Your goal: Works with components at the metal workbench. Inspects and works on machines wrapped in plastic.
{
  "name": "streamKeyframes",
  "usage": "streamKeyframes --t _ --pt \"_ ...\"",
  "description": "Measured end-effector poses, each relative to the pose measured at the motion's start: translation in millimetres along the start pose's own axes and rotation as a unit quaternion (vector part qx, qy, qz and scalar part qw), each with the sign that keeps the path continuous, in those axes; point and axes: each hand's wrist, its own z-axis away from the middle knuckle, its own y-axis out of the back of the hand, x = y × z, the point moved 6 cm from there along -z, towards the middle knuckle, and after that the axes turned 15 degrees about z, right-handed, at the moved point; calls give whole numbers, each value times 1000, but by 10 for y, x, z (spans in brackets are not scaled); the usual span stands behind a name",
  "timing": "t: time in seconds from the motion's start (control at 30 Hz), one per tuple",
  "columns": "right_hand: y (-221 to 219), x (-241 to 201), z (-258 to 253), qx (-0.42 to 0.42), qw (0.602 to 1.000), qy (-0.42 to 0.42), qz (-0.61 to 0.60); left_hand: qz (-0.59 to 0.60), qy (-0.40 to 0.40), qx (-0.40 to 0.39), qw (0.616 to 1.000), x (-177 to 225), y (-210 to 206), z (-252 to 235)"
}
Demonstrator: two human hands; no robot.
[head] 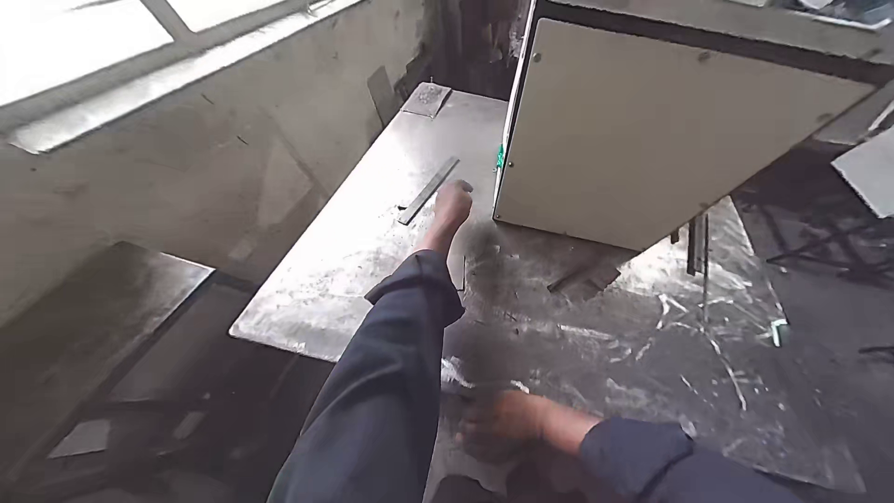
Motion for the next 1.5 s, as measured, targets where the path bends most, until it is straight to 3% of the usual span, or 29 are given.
streamKeyframes --t 0.1,0.17,0.27,0.33,0.43,0.53,0.63,0.73,0.8,0.93,1.03,1.13,1.3,1.5 --pt "22 9 53 118 989 62 69 -122 -119 -65 983 164 -195 -355" --pt "63 3 76 139 986 75 47 -172 -166 -116 964 159 -378 -536" --pt "259 81 56 130 990 -13 -47 -259 -206 -184 926 178 -608 -762" --pt "401 157 35 191 979 -74 -17 -299 -259 -193 898 130 -632 -914" --pt "438 280 49 333 930 -141 70 -312 -366 -221 848 78 -583 -973" --pt "387 410 94 347 892 -276 85 -357 -427 -271 785 66 -428 -1058" --pt "322 473 158 365 814 -429 139 -374 -480 -309 731 53 -390 -1145" --pt "451 541 177 375 757 -505 178 -387 -549 -307 674 63 -368 -1192" --pt "474 559 163 370 747 -519 188 -366 -579 -312 658 74 -308 -1200" --pt "433 558 156 380 740 -520 191 -256 -624 -273 687 298 32 -1136" --pt "407 563 146 385 737 -520 196 -254 -548 -224 765 417 353 -1201" --pt "390 572 152 383 738 -518 200 -303 -389 -242 835 326 393 -1490" --pt "378 553 160 375 736 -526 204 -317 -345 -289 835 145 -39 -1720" --pt "394 567 161 366 736 -529 212 -292 -270 -311 863 79 -511 -2030"
